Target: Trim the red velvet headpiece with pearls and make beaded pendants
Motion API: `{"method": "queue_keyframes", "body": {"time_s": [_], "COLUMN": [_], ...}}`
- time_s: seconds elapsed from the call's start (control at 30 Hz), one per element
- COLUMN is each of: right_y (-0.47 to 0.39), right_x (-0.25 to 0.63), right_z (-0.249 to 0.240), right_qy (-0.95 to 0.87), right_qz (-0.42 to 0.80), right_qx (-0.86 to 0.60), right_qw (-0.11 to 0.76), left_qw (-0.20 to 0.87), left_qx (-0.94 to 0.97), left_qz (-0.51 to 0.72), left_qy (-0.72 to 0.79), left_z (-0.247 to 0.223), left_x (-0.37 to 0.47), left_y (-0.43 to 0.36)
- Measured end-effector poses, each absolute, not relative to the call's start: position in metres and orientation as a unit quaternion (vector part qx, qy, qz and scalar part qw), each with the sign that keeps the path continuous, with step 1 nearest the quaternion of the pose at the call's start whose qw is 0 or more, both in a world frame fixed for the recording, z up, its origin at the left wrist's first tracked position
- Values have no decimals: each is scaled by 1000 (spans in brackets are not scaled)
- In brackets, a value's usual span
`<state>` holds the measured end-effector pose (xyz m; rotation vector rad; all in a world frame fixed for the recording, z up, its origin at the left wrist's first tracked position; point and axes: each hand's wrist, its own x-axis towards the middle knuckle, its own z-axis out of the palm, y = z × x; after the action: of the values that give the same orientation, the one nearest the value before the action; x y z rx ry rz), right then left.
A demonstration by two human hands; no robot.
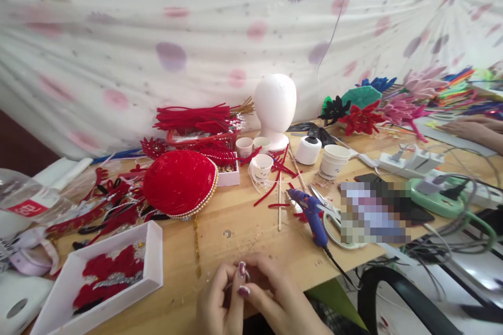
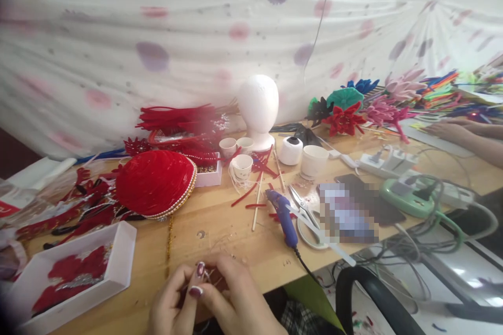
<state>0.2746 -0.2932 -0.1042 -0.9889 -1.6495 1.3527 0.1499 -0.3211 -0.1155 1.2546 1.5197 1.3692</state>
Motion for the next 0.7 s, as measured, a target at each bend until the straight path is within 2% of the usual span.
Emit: {"method": "queue_keyframes", "body": {"time_s": [0.17, 0.3, 0.43, 0.57, 0.7], "right_y": [-294, -291, -286, -281, -279], "right_x": [276, 282, 284, 282, 278], "right_z": [-92, -88, -90, -94, -94], "right_qy": [-667, -650, -562, -374, -285], "right_qz": [503, 507, 604, 759, 795], "right_qx": [-449, -463, -434, -400, -392], "right_qw": [315, 327, 363, 351, 365], "left_qw": [297, 346, 420, 418, 414], "left_qx": [541, 543, 533, 539, 543], "left_qz": [482, 460, 442, 436, 439], "left_qy": [622, 611, 586, 587, 583], "left_z": [-117, -107, -102, -105, -107], "left_x": [148, 148, 145, 140, 140], "left_y": [-318, -313, -309, -308, -308]}}
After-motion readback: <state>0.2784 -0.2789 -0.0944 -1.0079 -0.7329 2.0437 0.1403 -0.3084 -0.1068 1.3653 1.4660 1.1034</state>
